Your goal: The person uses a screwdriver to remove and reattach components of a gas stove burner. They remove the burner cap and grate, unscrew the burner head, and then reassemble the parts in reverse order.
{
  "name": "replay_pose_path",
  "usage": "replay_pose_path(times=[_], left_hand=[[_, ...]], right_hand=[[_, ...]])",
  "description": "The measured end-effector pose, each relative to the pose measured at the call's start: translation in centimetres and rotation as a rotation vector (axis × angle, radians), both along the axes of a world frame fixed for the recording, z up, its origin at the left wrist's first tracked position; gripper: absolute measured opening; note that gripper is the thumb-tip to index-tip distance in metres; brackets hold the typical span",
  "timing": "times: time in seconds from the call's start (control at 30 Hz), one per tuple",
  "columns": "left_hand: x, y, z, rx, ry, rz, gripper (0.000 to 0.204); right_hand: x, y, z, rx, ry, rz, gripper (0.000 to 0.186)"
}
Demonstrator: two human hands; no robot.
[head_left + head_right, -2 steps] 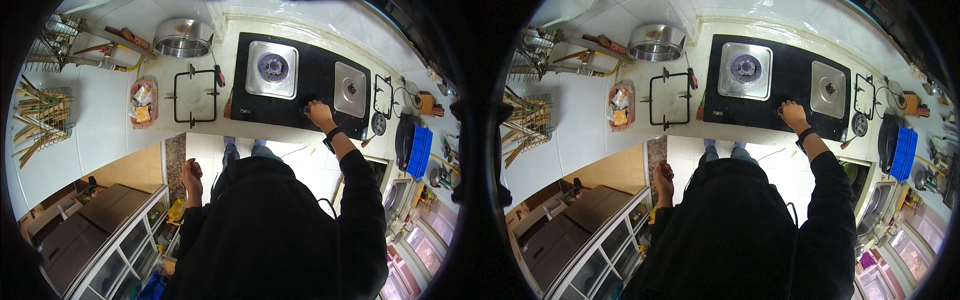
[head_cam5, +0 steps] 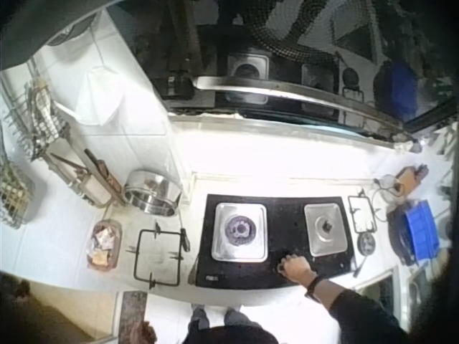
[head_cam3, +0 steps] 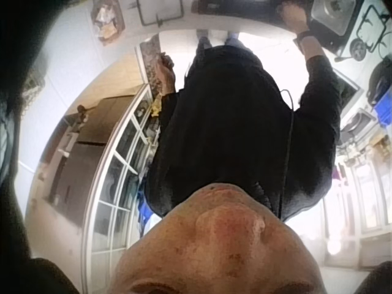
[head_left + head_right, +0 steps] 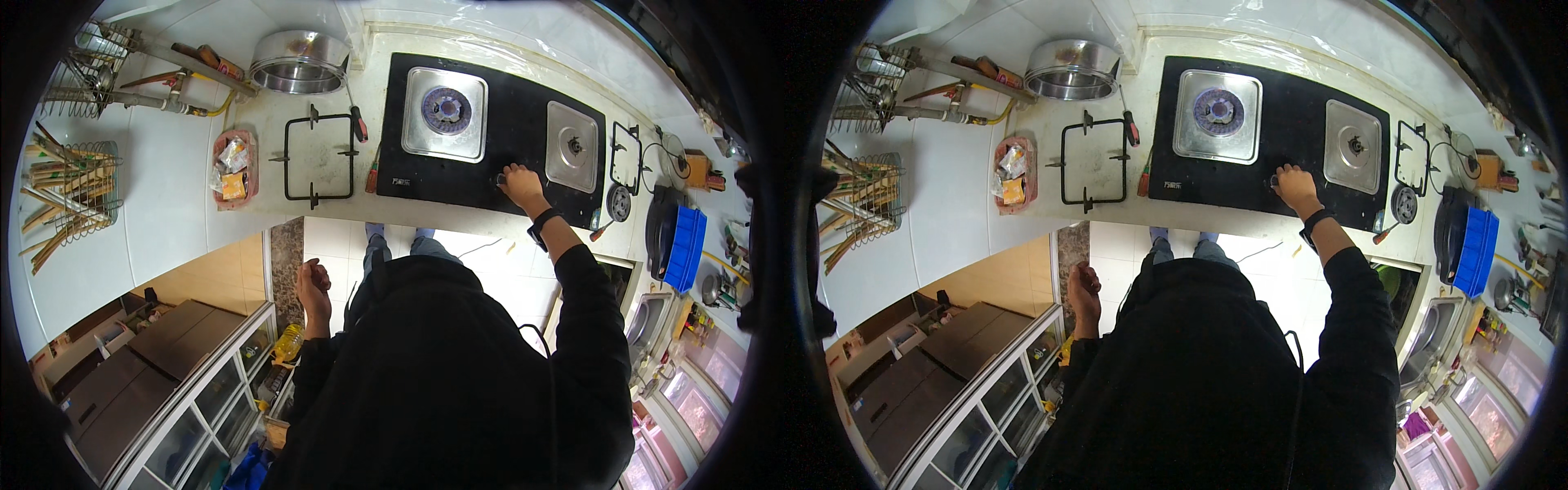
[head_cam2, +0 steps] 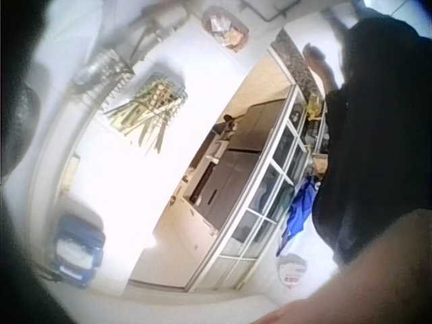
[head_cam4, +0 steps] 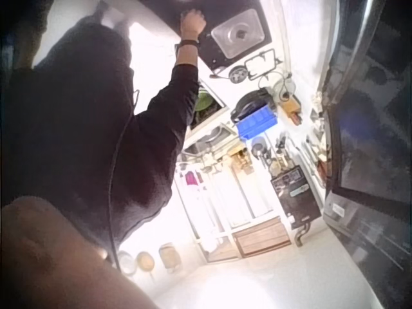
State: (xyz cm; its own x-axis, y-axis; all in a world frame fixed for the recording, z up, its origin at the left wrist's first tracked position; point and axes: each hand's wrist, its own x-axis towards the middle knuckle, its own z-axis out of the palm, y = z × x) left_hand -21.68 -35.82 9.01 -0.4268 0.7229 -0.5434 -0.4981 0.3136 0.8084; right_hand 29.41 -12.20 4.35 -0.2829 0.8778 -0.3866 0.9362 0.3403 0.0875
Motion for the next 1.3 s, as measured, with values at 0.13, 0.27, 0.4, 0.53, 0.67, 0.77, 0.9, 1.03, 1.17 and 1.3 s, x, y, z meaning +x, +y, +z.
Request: replay_pose_path(times=[0.13,0.27,0.4,0.53,0.67,0.77,0.9,1.03,1.17,1.3], left_hand=[[0.2,-0.1,0.0,-0.008,-0.008,0.022,0.033],[0.3,-0.1,0.1,0.002,0.004,0.016,0.033],[0.5,-0.2,0.3,0.022,0.006,0.003,0.033],[0.8,-0.3,0.6,0.005,0.046,-0.026,0.035],[1.0,-0.6,0.7,-0.001,0.042,-0.025,0.036],[1.1,-0.7,0.4,0.001,0.023,-0.01,0.036],[1.3,-0.7,-0.1,0.001,-0.02,0.015,0.034],[1.0,-1.1,0.3,-0.042,0.08,0.003,0.034],[-0.3,-2.4,1.1,-0.123,0.208,-0.039,0.031],[-3.3,-2.4,0.8,-0.131,0.273,-0.076,0.026]], right_hand=[[0.0,0.1,-0.1,-0.018,-0.001,0.002,0.036],[-0.1,0.2,-0.1,-0.021,-0.006,0.003,0.035],[-0.5,0.4,0.5,-0.055,0.031,-0.085,0.034],[-1.0,0.8,0.6,-0.181,0.069,-0.321,0.041],[-0.6,1.2,-0.6,-0.234,0.191,-0.688,0.051],[0.4,1.3,-1.8,-0.45,0.419,-0.932,0.054],[1.0,0.1,-3.0,-0.307,0.458,-0.847,0.057],[-0.1,-3.6,-3.4,0.06,0.475,-0.744,0.057],[-1.7,-7.9,-3.5,0.16,0.647,-0.793,0.044],[-5.2,-10.9,-3.4,-0.01,0.868,-0.754,0.029]])
